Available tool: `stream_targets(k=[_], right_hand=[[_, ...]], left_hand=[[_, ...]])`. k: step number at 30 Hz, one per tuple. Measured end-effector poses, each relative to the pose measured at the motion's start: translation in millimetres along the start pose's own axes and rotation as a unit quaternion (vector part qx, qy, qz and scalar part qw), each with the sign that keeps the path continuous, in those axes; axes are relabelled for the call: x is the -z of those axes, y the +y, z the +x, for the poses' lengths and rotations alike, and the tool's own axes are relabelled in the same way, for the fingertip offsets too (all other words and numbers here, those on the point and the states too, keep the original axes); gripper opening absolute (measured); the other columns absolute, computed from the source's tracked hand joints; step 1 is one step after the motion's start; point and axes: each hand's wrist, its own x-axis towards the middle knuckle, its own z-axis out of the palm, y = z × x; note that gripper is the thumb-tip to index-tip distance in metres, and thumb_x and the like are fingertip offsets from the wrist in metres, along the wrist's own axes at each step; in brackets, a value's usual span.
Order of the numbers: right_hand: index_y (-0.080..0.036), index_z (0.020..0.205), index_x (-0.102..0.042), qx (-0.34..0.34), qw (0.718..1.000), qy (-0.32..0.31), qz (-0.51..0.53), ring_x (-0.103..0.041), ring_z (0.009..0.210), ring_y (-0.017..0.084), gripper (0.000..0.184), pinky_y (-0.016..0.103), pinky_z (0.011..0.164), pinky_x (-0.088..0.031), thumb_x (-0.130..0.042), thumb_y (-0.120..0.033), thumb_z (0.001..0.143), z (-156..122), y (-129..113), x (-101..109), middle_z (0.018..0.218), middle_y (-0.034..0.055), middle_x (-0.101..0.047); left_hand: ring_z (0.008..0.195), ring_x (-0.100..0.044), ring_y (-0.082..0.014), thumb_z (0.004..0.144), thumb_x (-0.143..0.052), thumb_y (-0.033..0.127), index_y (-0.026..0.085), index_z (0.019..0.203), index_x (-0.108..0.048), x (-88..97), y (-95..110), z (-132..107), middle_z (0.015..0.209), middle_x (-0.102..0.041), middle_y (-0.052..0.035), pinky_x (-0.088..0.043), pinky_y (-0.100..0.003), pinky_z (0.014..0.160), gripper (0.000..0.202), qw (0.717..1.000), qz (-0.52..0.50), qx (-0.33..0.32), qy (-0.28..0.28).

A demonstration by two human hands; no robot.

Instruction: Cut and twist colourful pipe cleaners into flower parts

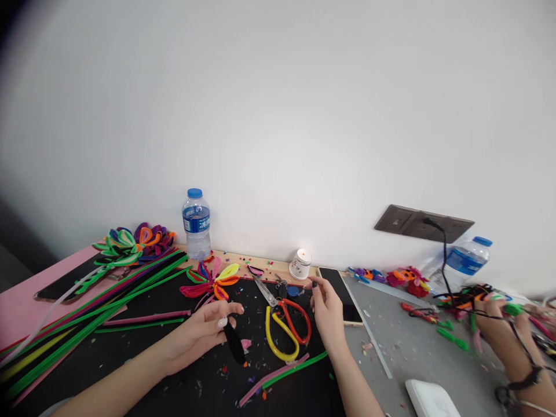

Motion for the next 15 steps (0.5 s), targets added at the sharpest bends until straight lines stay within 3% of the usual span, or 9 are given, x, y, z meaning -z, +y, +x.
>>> stream_targets(k=[3,6,12,15], right_hand=[[-0.019,0.099,-0.055,0.077,0.995,0.024,-0.058,-0.054,0.077,0.021,0.024,0.033,0.071,-0.043,-0.04,-0.031,0.086,-5.4,-9.5,-2.0,0.093,0.008,-0.059],[-0.02,0.098,-0.057,0.18,0.98,-0.018,-0.087,-0.048,0.103,0.025,0.021,0.039,0.09,-0.037,-0.041,-0.026,0.086,-14.2,-17.8,-7.0,0.106,0.0093,-0.056],[-0.022,0.102,-0.056,0.221,0.963,-0.126,-0.089,-0.046,0.107,0.026,0.023,0.04,0.092,-0.036,-0.041,-0.022,0.085,-36.7,-32.6,-21.5,0.112,0.0102,-0.053],[-0.022,0.098,-0.058,0.22,0.945,-0.231,-0.073,-0.049,0.101,0.024,0.02,0.036,0.088,-0.039,-0.047,-0.021,0.082,-45.8,-40.6,-28.6,0.108,0.0086,-0.054]], left_hand=[[0.081,-0.052,-0.0147,0.069,-0.068,0.021,0.015,0.068,-0.054,-0.6,-1.4,0.2,0.101,-0.054,-0.0044,-0.042,-0.035,0.079,0.015,0.999,0.026,-0.003,0.019],[0.078,-0.052,-0.0136,0.07,-0.068,0.023,0.015,0.067,-0.054,-2.0,-3.3,0.7,0.101,-0.053,-0.0036,-0.041,-0.031,0.074,0.016,0.997,0.071,-0.011,0.038],[0.078,-0.05,-0.014,0.067,-0.069,0.025,0.015,0.067,-0.057,-4.6,-5.2,2.8,0.097,-0.054,-0.0041,-0.039,-0.023,0.066,0.016,0.983,0.163,-0.038,0.078],[0.078,-0.049,-0.0142,0.066,-0.069,0.026,0.015,0.067,-0.058,-3.4,-6.6,4.0,0.096,-0.055,-0.004,-0.038,-0.022,0.065,0.016,0.976,0.189,-0.065,0.089]])
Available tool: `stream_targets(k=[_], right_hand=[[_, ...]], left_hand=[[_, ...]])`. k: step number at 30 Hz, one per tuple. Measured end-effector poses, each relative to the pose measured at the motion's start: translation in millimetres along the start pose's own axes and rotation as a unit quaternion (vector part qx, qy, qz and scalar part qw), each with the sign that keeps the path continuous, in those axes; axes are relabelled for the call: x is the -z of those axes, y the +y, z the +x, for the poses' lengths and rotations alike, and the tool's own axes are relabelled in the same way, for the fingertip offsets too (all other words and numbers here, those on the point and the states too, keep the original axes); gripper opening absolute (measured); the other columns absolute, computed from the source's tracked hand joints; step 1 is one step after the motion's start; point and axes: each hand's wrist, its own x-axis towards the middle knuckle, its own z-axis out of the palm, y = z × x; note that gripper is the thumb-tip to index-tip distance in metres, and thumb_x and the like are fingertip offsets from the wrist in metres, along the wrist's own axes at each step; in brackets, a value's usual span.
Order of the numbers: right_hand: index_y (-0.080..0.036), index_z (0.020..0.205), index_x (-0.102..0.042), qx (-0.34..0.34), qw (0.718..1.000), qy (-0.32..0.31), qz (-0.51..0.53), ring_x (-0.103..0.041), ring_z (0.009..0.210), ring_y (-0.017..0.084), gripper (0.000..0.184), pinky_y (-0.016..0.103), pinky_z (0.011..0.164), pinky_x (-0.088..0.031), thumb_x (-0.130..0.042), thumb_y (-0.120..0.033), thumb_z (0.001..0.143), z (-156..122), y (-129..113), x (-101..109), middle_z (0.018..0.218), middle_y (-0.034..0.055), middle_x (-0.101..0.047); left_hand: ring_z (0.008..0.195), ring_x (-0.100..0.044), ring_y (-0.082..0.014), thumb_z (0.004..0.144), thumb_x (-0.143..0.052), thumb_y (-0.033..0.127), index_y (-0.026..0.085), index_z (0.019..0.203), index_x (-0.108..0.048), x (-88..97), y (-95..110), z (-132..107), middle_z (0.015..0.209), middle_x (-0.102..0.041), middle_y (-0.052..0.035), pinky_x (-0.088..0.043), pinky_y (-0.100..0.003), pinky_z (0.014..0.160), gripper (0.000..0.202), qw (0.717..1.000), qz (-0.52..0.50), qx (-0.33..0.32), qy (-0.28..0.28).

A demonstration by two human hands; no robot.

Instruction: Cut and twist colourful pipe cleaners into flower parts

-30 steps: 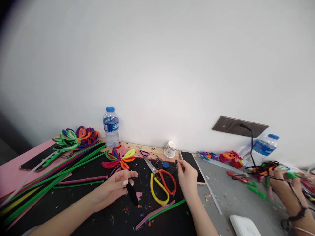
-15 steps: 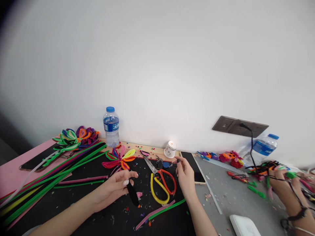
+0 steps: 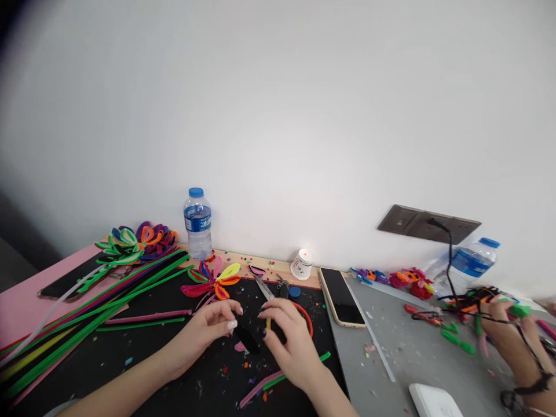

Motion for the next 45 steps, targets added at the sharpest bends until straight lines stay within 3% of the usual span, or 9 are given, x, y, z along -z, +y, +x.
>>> stream_targets(k=[5,11,19,25,31,35,40,45], right_hand=[[-0.02,0.077,-0.056,-0.011,0.997,-0.061,0.039,-0.052,0.083,0.019,0.007,0.03,0.075,-0.042,-0.052,-0.016,0.078,2.0,-8.3,-11.2,0.087,0.0045,-0.056],[-0.019,0.068,-0.044,-0.068,0.997,-0.003,0.033,-0.042,0.06,0.013,0.019,0.024,0.056,-0.033,-0.04,-0.017,0.086,2.9,2.1,-13.6,0.065,-0.0012,-0.045],[-0.019,0.066,-0.04,-0.087,0.996,-0.004,0.022,-0.037,0.058,0.013,0.02,0.024,0.054,-0.028,-0.041,-0.019,0.086,0.2,4.6,-16.0,0.063,-0.0022,-0.04],[-0.018,0.067,-0.042,-0.136,0.976,-0.029,0.169,-0.035,0.055,0.01,0.027,0.023,0.051,-0.027,-0.039,-0.034,0.089,-0.8,6.0,-20.1,0.061,-0.0034,-0.038],[-0.018,0.072,-0.043,-0.174,0.937,-0.081,0.29,-0.032,0.051,0.009,0.033,0.022,0.048,-0.025,-0.034,-0.044,0.089,-6.0,1.4,-27.2,0.057,-0.0051,-0.035],[-0.018,0.063,-0.038,-0.203,0.947,-0.072,0.238,-0.033,0.05,0.009,0.04,0.022,0.048,-0.025,-0.029,-0.045,0.091,-8.3,-0.5,-30.8,0.054,-0.0043,-0.037],[-0.018,0.056,-0.031,-0.131,0.987,-0.054,0.07,-0.033,0.051,0.01,0.04,0.024,0.051,-0.024,-0.029,-0.034,0.092,-6.9,-1.5,-31.4,0.053,-0.0036,-0.036],[-0.019,0.058,-0.029,-0.099,0.994,-0.051,-0.01,-0.035,0.053,0.011,0.035,0.024,0.051,-0.024,-0.029,-0.029,0.091,-4.8,-2.0,-30.9,0.056,-0.0028,-0.038]], left_hand=[[0.085,-0.05,-0.0169,0.068,-0.068,0.027,0.016,0.066,-0.058,2.0,-5.0,1.6,0.093,-0.055,-0.0038,-0.038,-0.025,0.075,0.014,0.998,0.04,-0.039,0.006],[0.065,-0.046,-0.0118,0.075,-0.06,0.029,0.016,0.07,-0.056,1.1,-9.4,2.4,0.079,-0.052,-0.001,-0.036,-0.022,0.06,0.014,0.989,0.131,-0.073,-0.017],[0.07,-0.051,-0.0135,0.076,-0.059,0.026,0.017,0.067,-0.058,-5.9,1.4,-6.4,0.085,-0.054,-0.0025,-0.039,-0.023,0.063,0.013,0.948,0.29,-0.105,-0.079],[0.077,-0.05,-0.0137,0.078,-0.055,0.021,0.016,0.064,-0.054,-7.6,-1.0,-7.1,0.085,-0.055,-0.0015,-0.039,-0.024,0.072,0.015,0.943,0.296,-0.11,-0.104],[0.075,-0.048,-0.0123,0.079,-0.054,0.02,0.015,0.065,-0.052,-10.9,-4.8,-8.9,0.084,-0.052,-0.001,-0.038,-0.022,0.069,0.015,0.957,0.25,-0.093,-0.113],[0.071,-0.044,-0.0114,0.078,-0.054,0.021,0.015,0.063,-0.047,-13.6,-6.6,-10.5,0.08,-0.049,-0.0002,-0.036,-0.021,0.063,0.018,0.966,0.213,-0.076,-0.126],[0.066,-0.039,-0.0103,0.077,-0.054,0.021,0.016,0.06,-0.041,-15.8,-8.7,-12.0,0.071,-0.043,0.0022,-0.033,-0.021,0.061,0.022,0.971,0.191,-0.05,-0.138],[0.065,-0.037,-0.0102,0.077,-0.053,0.021,0.016,0.06,-0.04,-15.1,-10.0,-12.2,0.07,-0.041,0.0027,-0.031,-0.021,0.06,0.022,0.971,0.183,-0.04,-0.148]])
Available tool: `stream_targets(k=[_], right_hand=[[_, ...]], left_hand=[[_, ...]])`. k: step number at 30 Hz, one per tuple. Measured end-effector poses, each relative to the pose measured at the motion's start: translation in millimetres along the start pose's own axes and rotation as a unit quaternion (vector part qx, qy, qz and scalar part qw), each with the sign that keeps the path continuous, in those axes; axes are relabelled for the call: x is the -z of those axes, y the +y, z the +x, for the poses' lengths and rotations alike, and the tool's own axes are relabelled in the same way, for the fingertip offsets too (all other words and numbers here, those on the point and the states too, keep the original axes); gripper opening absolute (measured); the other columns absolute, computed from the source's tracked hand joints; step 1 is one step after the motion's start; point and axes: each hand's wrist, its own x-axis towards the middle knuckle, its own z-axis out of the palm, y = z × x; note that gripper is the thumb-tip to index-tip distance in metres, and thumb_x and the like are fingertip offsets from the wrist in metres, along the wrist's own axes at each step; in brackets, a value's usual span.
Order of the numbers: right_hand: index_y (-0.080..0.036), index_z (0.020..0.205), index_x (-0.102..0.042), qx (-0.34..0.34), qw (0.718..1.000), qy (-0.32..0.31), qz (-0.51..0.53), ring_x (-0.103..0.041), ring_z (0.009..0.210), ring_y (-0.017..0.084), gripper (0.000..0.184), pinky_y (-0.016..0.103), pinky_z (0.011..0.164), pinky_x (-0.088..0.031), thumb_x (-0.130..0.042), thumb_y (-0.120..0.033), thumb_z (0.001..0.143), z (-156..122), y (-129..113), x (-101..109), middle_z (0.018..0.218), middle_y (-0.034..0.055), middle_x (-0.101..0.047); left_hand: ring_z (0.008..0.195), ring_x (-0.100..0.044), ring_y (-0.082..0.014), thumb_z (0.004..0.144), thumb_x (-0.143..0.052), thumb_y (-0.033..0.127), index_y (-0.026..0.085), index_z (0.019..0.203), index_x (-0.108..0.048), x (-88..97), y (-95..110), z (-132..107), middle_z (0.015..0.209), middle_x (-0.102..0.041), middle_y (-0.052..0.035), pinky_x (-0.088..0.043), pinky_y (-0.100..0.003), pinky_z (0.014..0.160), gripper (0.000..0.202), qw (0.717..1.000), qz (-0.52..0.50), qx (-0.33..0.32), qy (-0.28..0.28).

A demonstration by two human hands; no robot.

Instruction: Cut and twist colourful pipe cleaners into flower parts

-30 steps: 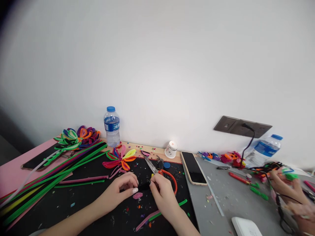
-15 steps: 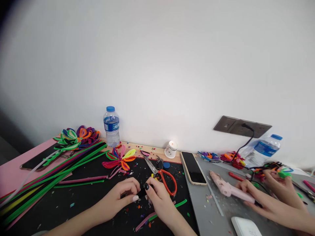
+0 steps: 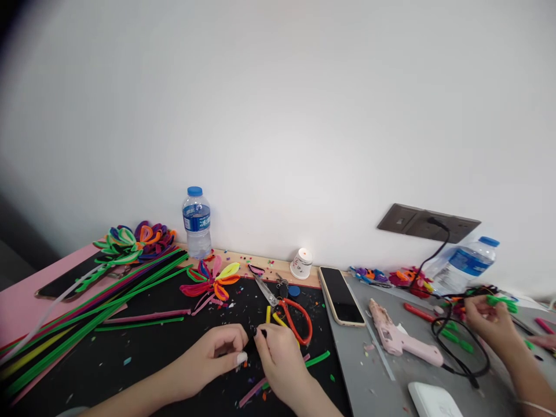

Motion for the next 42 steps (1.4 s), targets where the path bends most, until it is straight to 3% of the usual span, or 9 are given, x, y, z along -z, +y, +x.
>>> stream_targets(k=[6,14,18,23,26,33,36,42], right_hand=[[-0.019,0.056,-0.027,0.005,0.999,0.011,0.053,-0.032,0.05,0.01,0.038,0.023,0.049,-0.024,-0.025,-0.031,0.093,2.9,7.3,2.8,0.053,-0.0041,-0.033],[-0.019,0.061,-0.027,0.036,0.998,0.026,-0.055,-0.033,0.053,0.011,0.029,0.025,0.051,-0.022,-0.027,-0.024,0.09,2.9,12.0,1.2,0.058,-0.0027,-0.035],[-0.019,0.057,-0.024,0.009,0.998,0.022,0.05,-0.028,0.051,0.01,0.036,0.024,0.05,-0.021,-0.029,-0.031,0.091,2.9,10.8,1.6,0.054,-0.0047,-0.028],[-0.019,0.061,-0.032,-0.023,0.982,-0.041,0.181,-0.027,0.05,0.008,0.035,0.022,0.048,-0.024,-0.034,-0.039,0.09,0.4,2.6,-0.6,0.056,-0.0062,-0.026],[-0.019,0.058,-0.034,-0.017,0.988,-0.04,0.15,-0.03,0.05,0.009,0.038,0.022,0.049,-0.027,-0.031,-0.038,0.091,-2.2,-1.4,-4.4,0.056,-0.0052,-0.03],[-0.019,0.065,-0.052,0.014,0.998,0.059,0.032,-0.043,0.055,0.015,0.04,0.026,0.054,-0.036,-0.028,-0.038,0.09,-6.5,-1.0,-14.0,0.058,0.0015,-0.047],[-0.018,0.063,-0.053,0.017,0.998,0.04,0.044,-0.043,0.054,0.014,0.039,0.024,0.053,-0.036,-0.031,-0.037,0.09,-4.9,-2.4,-11.2,0.057,0.0003,-0.047],[-0.017,0.055,-0.041,0.014,0.992,-0.061,0.112,-0.033,0.051,0.008,0.037,0.02,0.049,-0.028,-0.039,-0.033,0.089,-3.1,-6.7,-7.2,0.053,-0.0059,-0.033]], left_hand=[[0.064,-0.037,-0.0102,0.077,-0.053,0.021,0.016,0.06,-0.04,2.6,-0.6,1.1,0.07,-0.041,0.0027,-0.03,-0.022,0.059,0.022,1.0,0.009,-0.001,-0.004],[0.064,-0.037,-0.0101,0.077,-0.053,0.022,0.016,0.061,-0.04,1.8,0.0,0.3,0.069,-0.041,0.0028,-0.031,-0.021,0.059,0.022,1.0,-0.014,0.011,-0.008],[0.064,-0.037,-0.0101,0.077,-0.054,0.024,0.016,0.061,-0.041,2.1,2.3,-0.1,0.069,-0.041,0.0029,-0.031,-0.021,0.059,0.022,1.0,-0.025,0.012,-0.01],[0.064,-0.038,-0.0104,0.077,-0.055,0.027,0.016,0.062,-0.042,1.1,5.6,-0.5,0.067,-0.041,0.0034,-0.032,-0.021,0.061,0.023,0.998,-0.048,0.016,-0.022],[0.063,-0.037,-0.01,0.076,-0.055,0.028,0.016,0.062,-0.041,0.3,5.6,-0.9,0.066,-0.041,0.0041,-0.032,-0.021,0.06,0.023,0.998,-0.045,0.024,-0.026],[0.059,-0.037,-0.0093,0.076,-0.056,0.031,0.016,0.064,-0.042,0.1,2.2,-1.5,0.062,-0.041,0.0051,-0.031,-0.02,0.057,0.024,0.997,-0.048,0.043,-0.032],[0.059,-0.037,-0.0092,0.076,-0.056,0.03,0.016,0.064,-0.042,0.1,2.4,-1.6,0.062,-0.04,0.0051,-0.031,-0.02,0.057,0.024,0.997,-0.051,0.038,-0.032],[0.064,-0.04,-0.0106,0.077,-0.055,0.027,0.014,0.072,-0.05,-1.4,5.4,-1.8,0.067,-0.043,0.0035,-0.033,-0.021,0.06,0.015,0.995,-0.069,0.044,-0.05]])
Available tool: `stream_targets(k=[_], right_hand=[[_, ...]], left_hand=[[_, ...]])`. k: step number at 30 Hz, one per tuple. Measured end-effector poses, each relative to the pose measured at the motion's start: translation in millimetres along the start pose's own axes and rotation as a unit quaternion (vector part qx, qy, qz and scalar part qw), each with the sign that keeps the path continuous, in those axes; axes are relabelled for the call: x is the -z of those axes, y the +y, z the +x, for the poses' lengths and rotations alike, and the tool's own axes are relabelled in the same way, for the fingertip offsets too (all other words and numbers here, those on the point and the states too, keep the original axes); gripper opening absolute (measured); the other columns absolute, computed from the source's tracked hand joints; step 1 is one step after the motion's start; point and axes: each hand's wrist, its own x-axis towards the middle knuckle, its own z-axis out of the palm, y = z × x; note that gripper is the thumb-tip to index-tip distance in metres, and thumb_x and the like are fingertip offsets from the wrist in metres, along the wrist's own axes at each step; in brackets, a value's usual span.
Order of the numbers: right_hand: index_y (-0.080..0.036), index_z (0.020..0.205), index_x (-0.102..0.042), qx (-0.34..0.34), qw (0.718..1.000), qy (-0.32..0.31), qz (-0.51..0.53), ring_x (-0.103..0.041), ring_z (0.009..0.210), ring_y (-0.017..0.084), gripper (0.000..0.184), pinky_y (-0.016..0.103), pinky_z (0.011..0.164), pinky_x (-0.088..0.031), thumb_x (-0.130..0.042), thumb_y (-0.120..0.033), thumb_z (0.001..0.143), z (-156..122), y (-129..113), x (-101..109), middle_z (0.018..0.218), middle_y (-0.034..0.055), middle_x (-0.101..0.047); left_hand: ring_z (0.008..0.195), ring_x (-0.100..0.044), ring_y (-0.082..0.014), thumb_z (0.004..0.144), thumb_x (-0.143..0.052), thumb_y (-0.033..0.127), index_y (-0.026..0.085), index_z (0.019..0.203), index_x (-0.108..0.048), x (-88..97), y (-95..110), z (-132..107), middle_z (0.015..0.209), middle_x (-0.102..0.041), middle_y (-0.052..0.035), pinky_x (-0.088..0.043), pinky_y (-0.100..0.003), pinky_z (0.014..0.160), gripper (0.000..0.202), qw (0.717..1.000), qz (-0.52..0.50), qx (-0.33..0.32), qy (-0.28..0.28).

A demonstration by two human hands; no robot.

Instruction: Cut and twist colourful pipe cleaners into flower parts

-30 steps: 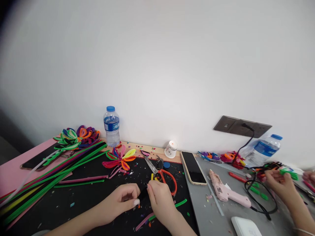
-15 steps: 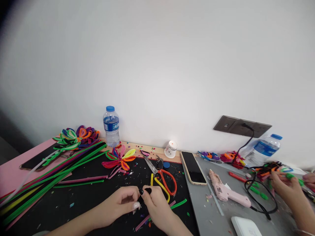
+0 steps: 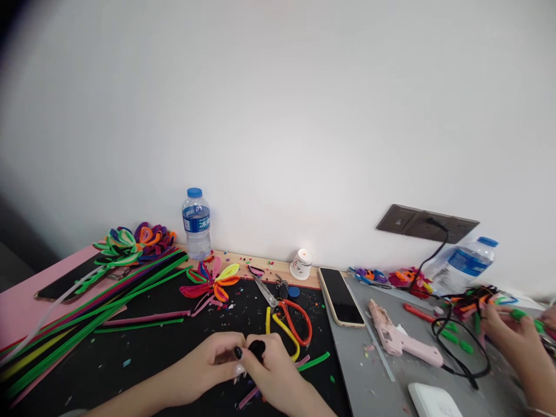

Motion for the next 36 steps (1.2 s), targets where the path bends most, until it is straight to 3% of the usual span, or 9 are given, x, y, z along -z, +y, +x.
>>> stream_targets(k=[9,24,36], right_hand=[[-0.016,0.06,-0.046,0.021,0.998,-0.013,-0.052,-0.036,0.052,0.009,0.038,0.02,0.051,-0.028,-0.031,-0.031,0.092,-0.3,-4.8,0.5,0.055,-0.0042,-0.039],[-0.017,0.064,-0.048,0.022,0.992,-0.02,-0.122,-0.039,0.052,0.01,0.029,0.02,0.05,-0.028,-0.035,-0.024,0.09,-0.2,0.6,1.5,0.057,-0.0036,-0.044],[-0.019,0.063,-0.042,-0.004,0.981,0.018,-0.191,-0.041,0.053,0.012,0.032,0.022,0.051,-0.029,-0.027,-0.026,0.092,0.2,6.6,8.8,0.059,-0.001,-0.047]], left_hand=[[0.062,-0.043,-0.0105,0.077,-0.056,0.029,0.013,0.074,-0.052,-0.9,-4.4,0.6,0.066,-0.045,0.0034,-0.035,-0.021,0.06,0.017,1.0,0.021,0.01,0.011],[0.058,-0.043,-0.0099,0.074,-0.057,0.031,0.014,0.065,-0.048,-1.2,-2.0,4.0,0.06,-0.045,0.0041,-0.033,-0.021,0.055,0.021,0.998,0.031,0.021,0.048],[0.052,-0.045,-0.0091,0.074,-0.058,0.035,0.016,0.062,-0.042,-0.1,-5.1,4.4,0.056,-0.047,0.0048,-0.036,-0.021,0.053,0.027,0.998,0.009,0.034,0.055]])
